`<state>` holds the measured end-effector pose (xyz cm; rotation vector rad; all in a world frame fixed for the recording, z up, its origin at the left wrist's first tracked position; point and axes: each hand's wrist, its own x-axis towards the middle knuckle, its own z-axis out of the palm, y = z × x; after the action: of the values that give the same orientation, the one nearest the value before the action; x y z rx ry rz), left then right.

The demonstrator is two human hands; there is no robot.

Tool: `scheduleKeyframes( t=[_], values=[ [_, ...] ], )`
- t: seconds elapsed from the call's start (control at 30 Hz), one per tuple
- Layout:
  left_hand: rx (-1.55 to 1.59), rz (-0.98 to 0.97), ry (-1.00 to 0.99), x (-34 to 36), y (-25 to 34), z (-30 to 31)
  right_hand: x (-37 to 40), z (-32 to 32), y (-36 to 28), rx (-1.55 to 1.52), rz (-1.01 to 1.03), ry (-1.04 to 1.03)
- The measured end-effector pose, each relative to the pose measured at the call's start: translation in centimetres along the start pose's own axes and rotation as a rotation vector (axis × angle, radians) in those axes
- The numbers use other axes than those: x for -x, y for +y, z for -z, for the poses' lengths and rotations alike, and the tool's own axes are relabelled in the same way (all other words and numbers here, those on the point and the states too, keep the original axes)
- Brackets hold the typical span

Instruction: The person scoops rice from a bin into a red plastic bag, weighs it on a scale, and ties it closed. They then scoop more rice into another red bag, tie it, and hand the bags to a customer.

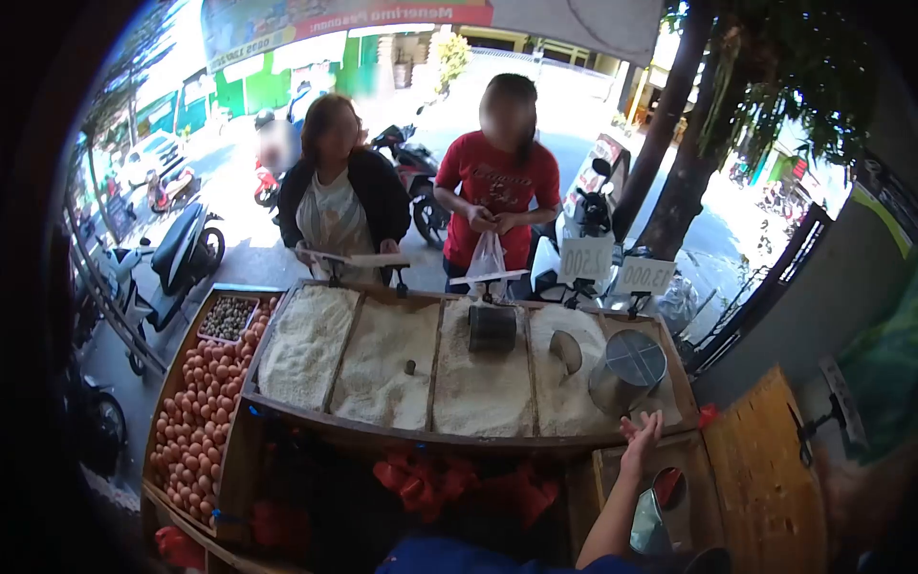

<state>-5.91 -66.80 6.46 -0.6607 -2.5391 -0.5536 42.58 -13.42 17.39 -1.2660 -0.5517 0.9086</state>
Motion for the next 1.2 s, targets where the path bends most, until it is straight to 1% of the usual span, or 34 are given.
scheduleKeyframes(
  t=[0.03, 0.07, 0.1, 0.13, 0.17, 0.2, 0.23, 0.27, 0.3, 0.33, 0.37, 0.4, 0.43, 0.47, 0.5, 0.53, 0.6, 0.63, 0.67, 0.73, 0.77, 0.8, 0.83, 0.87, 0.9, 0.93, 1.0, 1.07, 1.1, 1.13, 1.17, 1.2],
  values=[
    [0.039, 0.025, 0.002, -1.4, 2.6, -2.3, -2.4, -0.7, 0.1, 0.046, -0.028, -0.011],
    [0.081, 0.048, 0.013, -3.1, 5.2, -4.8, -5.3, -1.8, 0.2, 0.1, -0.021, 0.02],
    [0.131, 0.057, 0.042, -5.0, 10.4, -7.0, -7.6, -2.6, 0.7, 0.133, -0.013, 0.058],
    [0.317, 0.023, 0.007, -9.3, 18.7, -7.4, -9.6, -3.1, 0.9, 0.129, -0.033, 0.061],
    [0.541, -0.038, -0.056, -12.7, 25.5, -8.9, -11.6, -3.6, 1.0, 0.223, -0.075, 0.082],
    [0.713, -0.158, -0.14, -15.3, 30.7, -12.3, -13.6, -4.3, 1.2, 0.318, -0.108, 0.095],
    [0.826, -0.303, -0.231, -17.7, 36.0, -14.9, -14.9, -5.0, 1.3, 0.388, -0.131, 0.087],
    [0.833, -0.409, -0.288, -19.3, 41.3, -18.6, -16.2, -5.2, 2.0, 0.526, -0.061, 0.176],
    [0.955, -0.304, -0.555, -20.3, 46.5, -21.2, -17.3, -5.2, 2.8, 0.673, 0.017, 0.259],
    [0.965, -0.352, -0.513, -20.0, 50.8, -26.7, -16.1, -5.9, 1.8, 0.663, -0.012, 0.235],
    [0.94, -0.298, -0.545, -19.0, 54.8, -31.5, -22.1, -1.8, 7.7, 0.804, 0.214, 0.21],
    [0.916, -0.248, -0.57, -18.9, 58.4, -34.4, -21.1, -2.1, 7.1, 0.663, 0.076, 0.106],
    [0.921, -0.224, -0.54, -19.2, 61.2, -34.8, -20.4, -2.5, 6.9, 0.604, 0.131, 0.099],
    [0.856, -0.051, -0.709, -19.0, 63.3, -34.7, -17.8, -4.4, 4.3, 0.573, 0.047, 0.121],
    [0.774, 0.117, -0.89, -18.6, 64.6, -34.9, -15.9, -5.8, 2.3, 0.592, 0.035, 0.138],
    [0.759, 0.124, -0.905, -18.0, 65.2, -35.9, -15.3, -6.2, 1.5, 0.616, 0.016, 0.166],
    [0.803, 0.243, -0.717, -16.8, 66.3, -38.1, -20.2, -1.5, 6.0, 0.679, 0.026, 0.188],
    [0.835, 0.246, -0.76, -17.3, 66.5, -35.9, -21.9, 0.6, 7.6, 0.727, 0.047, 0.202],
    [0.822, 0.26, -0.774, -16.9, 66.3, -34.7, -22.4, 1.4, 7.7, 0.748, 0.038, 0.2],
    [1.084, 0.462, -0.779, -16.8, 65.6, -33.6, -22.5, 1.8, 6.3, 0.606, -0.043, 0.118],
    [1.082, 0.485, -0.772, -17.0, 64.9, -33.5, -20.9, -0.3, 3.3, 0.643, -0.171, 0.119],
    [1.209, 0.524, -0.824, -16.9, 63.7, -33.5, -20.5, -1.8, 2.8, 0.664, -0.168, 0.103],
    [1.338, 0.563, -0.874, -16.5, 62.5, -33.1, -20.1, -2.8, 2.5, 0.729, 0.268, 0.114],
    [1.334, 0.594, -0.869, -16.9, 61.7, -31.6, -19.9, -3.3, 2.0, 0.765, 0.709, 0.113],
    [1.484, 0.734, -0.926, -17.5, 60.8, -30.0, -20.5, -2.1, 1.1, 1.09, 0.753, 0.098],
    [1.636, 0.874, -0.977, -18.5, 60.0, -28.0, -20.6, -2.1, -0.2, 1.108, 0.758, 0.08],
    [1.702, 0.938, -1.017, -20.4, 57.9, -25.1, -19.9, -3.5, -3.3, 0.998, 0.609, 0.067],
    [1.933, 1.069, -1.167, -22.1, 55.5, -23.2, -18.6, -5.5, -6.3, 0.877, 0.46, 0.072],
    [1.93, 1.102, -1.109, -22.6, 54.3, -22.8, -17.8, -6.3, -7.5, 0.812, 0.384, 0.078],
    [1.932, 1.107, -1.115, -23.5, 53.2, -21.9, -17.1, -6.9, -8.7, 0.747, 0.309, 0.085],
    [2.004, 1.136, -1.068, -24.7, 52.1, -20.8, -16.9, -7.0, -9.8, 0.752, 0.312, 0.091],
    [2.075, 1.162, -1.021, -25.5, 50.8, -20.2, -16.8, -7.0, -11.0, 0.542, 0.205, -0.033]
  ],
)
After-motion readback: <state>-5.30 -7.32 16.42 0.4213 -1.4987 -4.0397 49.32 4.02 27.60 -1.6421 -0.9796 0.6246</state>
